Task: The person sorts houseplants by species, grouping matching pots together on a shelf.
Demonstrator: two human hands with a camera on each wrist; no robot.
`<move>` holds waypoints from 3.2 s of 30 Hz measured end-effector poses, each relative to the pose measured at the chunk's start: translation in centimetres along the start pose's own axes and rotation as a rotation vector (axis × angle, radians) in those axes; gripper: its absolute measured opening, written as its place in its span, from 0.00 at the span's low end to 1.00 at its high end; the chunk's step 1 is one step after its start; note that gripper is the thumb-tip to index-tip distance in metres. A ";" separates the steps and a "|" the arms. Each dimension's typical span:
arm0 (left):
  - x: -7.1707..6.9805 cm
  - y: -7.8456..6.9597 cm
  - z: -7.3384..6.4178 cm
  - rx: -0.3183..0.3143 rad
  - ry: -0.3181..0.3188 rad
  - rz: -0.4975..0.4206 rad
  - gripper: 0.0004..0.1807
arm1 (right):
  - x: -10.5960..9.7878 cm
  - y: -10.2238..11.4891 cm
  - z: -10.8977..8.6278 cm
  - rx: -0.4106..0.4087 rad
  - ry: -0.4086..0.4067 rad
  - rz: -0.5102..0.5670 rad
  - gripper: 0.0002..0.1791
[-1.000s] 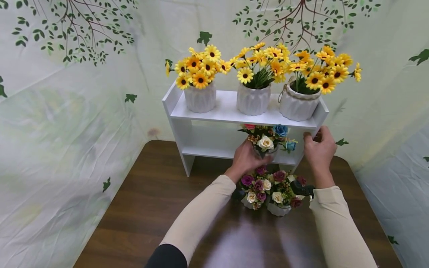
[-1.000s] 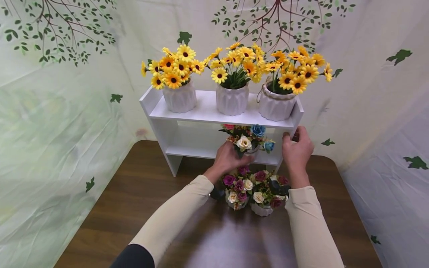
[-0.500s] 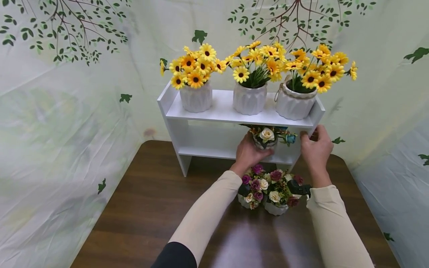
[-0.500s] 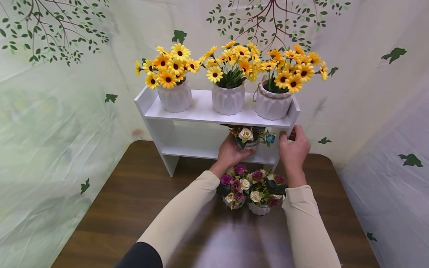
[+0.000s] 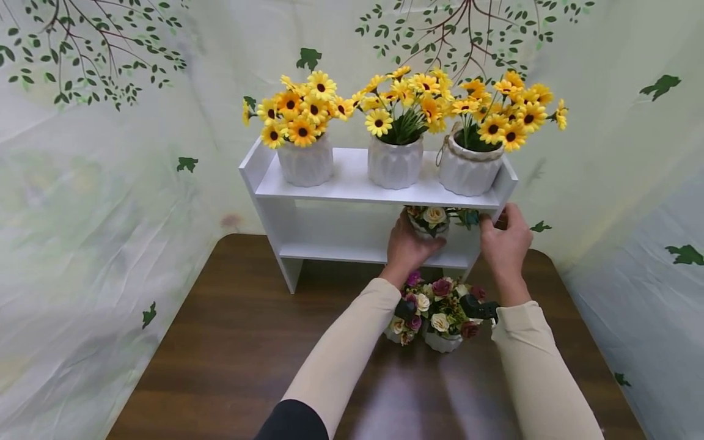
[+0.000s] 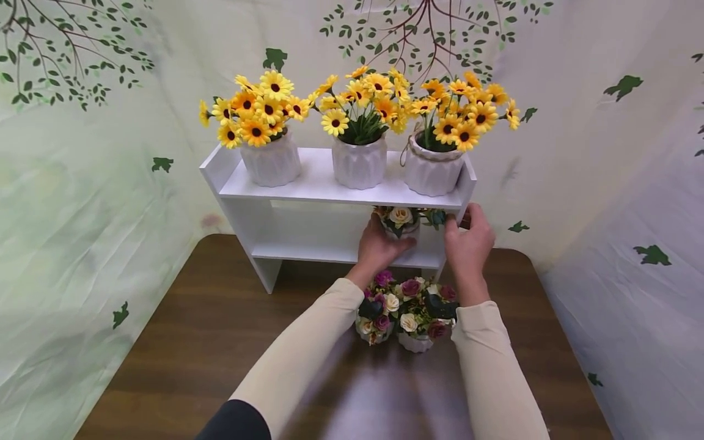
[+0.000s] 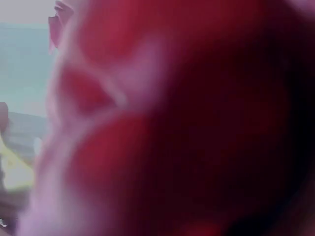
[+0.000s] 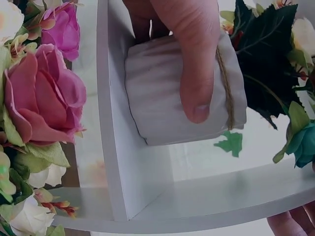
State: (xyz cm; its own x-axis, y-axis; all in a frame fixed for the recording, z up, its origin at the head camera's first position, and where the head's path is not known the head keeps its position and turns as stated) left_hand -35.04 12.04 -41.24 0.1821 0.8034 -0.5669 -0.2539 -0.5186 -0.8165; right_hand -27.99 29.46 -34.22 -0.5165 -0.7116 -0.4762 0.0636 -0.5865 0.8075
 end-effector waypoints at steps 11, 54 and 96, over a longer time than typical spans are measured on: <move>-2.4 2.1 -2.2 -0.033 0.218 -0.033 0.56 | 0.5 -0.1 -0.4 -0.013 0.000 0.003 0.13; 4.2 14.6 -14.6 0.032 0.092 0.071 0.45 | 0.1 0.7 -0.6 0.029 -0.001 0.009 0.15; -12.8 3.0 -11.2 0.149 -0.102 0.175 0.47 | 0.1 0.8 -0.4 0.010 -0.015 -0.045 0.15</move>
State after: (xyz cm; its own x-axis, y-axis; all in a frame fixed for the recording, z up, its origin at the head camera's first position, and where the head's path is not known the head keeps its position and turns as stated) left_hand -27.52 -3.04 -37.63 0.0279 0.7346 -0.6779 -0.4119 -0.6094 -0.6774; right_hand -27.63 28.78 -33.74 -0.5313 -0.6787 -0.5071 0.0315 -0.6139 0.7887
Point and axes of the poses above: each hand's wrist, its own z-axis towards the middle knuckle, its own x-axis out of the palm, y = z × x, the point moved 5 cm from there along z, towards the middle knuckle, and after that the axes turned 12 degrees about y, right-handed, at the moved point
